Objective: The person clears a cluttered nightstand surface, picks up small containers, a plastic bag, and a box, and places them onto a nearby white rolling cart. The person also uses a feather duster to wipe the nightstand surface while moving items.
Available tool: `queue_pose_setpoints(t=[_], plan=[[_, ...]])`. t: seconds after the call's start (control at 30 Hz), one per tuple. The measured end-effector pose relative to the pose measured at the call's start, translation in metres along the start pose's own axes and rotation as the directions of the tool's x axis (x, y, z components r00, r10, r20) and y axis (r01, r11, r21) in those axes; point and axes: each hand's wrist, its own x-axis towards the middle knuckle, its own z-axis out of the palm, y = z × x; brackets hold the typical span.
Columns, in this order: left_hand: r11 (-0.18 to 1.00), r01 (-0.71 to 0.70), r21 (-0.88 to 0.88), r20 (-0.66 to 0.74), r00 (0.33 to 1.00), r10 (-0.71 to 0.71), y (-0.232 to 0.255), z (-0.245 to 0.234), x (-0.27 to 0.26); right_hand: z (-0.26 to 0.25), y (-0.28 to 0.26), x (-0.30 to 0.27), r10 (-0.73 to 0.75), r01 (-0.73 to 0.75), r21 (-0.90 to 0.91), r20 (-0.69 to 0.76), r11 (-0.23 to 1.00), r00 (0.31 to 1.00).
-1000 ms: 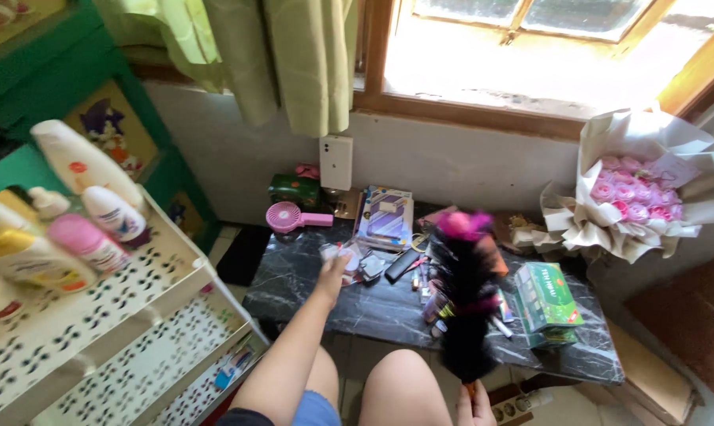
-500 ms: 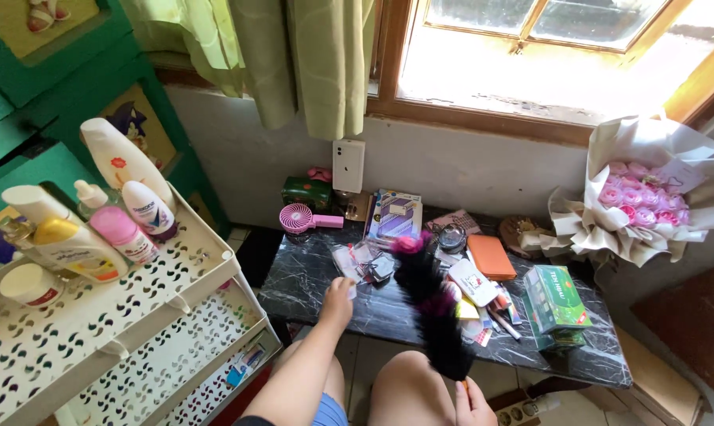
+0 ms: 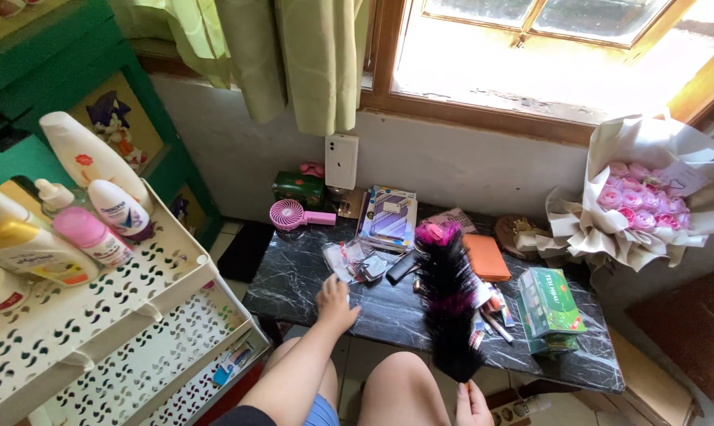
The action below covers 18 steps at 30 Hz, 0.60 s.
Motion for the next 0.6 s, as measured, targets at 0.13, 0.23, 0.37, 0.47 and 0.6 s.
queue_pose_setpoints(t=[0.13, 0.23, 0.37, 0.47, 0.6], plan=[[0.968, -0.240, 0.078, -0.043, 0.969, 0.244, 0.036, 0.022, 0.038, 0.000, 0.022, 0.005, -0.091, 0.092, 0.007, -0.061, 0.996, 0.994], [0.933, -0.339, 0.120, -0.128, 0.927, 0.353, 0.060, 0.034, 0.073, -0.001, 0.014, 0.002, -0.054, 0.055, 0.037, -0.036, 0.998, 0.998], [0.902, -0.170, 0.396, -0.074, 0.974, 0.216, 0.041, 0.090, 0.125, -0.014, 0.054, 0.013, -0.187, 0.188, 0.011, -0.072, 0.982, 0.980], [0.890, -0.086, 0.448, -0.146, 0.975, 0.168, 0.038, 0.094, 0.132, -0.025, 0.127, 0.040, -0.330, 0.330, -0.025, -0.154, 0.944, 0.931], [0.934, 0.029, 0.355, 0.031, 0.999, -0.042, 0.071, 0.006, 0.088, -0.023, 0.163, 0.050, -0.163, 0.167, -0.002, -0.232, 0.986, 0.959]])
